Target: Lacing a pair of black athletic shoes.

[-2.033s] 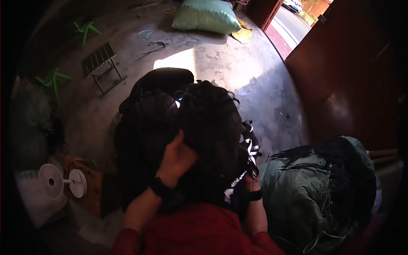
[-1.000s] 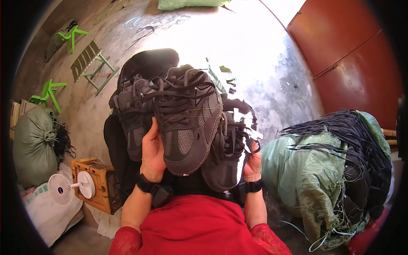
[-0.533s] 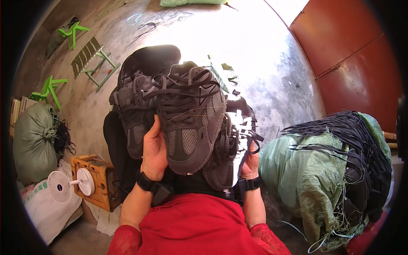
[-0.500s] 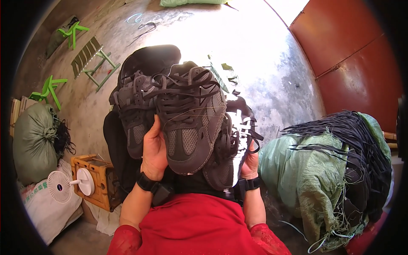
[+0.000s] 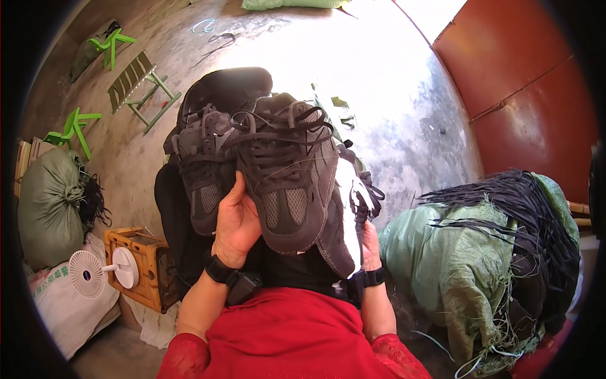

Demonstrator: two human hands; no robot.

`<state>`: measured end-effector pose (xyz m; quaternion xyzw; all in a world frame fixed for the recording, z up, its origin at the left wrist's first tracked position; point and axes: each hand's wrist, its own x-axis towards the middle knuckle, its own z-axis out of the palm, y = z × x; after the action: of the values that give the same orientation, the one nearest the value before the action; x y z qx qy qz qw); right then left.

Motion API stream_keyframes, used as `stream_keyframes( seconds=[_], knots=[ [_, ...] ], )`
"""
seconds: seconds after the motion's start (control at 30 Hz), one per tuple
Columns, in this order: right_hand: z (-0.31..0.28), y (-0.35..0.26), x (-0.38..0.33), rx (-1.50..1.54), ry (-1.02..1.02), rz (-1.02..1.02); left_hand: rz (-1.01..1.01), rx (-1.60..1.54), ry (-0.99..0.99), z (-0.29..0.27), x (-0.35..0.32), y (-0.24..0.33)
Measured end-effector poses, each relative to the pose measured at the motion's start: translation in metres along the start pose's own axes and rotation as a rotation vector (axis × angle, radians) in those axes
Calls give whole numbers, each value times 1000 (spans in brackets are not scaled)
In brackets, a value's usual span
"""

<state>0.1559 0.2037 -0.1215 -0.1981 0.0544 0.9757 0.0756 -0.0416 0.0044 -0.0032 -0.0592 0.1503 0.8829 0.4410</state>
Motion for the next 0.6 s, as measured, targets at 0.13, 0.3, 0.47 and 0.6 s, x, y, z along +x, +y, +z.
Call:
stream_keyframes(
  seconds=[0.13,0.3,0.47,0.6],
  knots=[
    [-4,0,1,50,-195,-26,9,29,-4,-2,-1,1],
    [-14,1,2,28,-174,-59,17,107,86,0,-3,-1],
    [-36,-1,0,-64,74,40,-28,201,53,9,-5,-10],
    [-47,-5,3,-131,203,6,2,217,63,7,-5,-8]
  ],
)
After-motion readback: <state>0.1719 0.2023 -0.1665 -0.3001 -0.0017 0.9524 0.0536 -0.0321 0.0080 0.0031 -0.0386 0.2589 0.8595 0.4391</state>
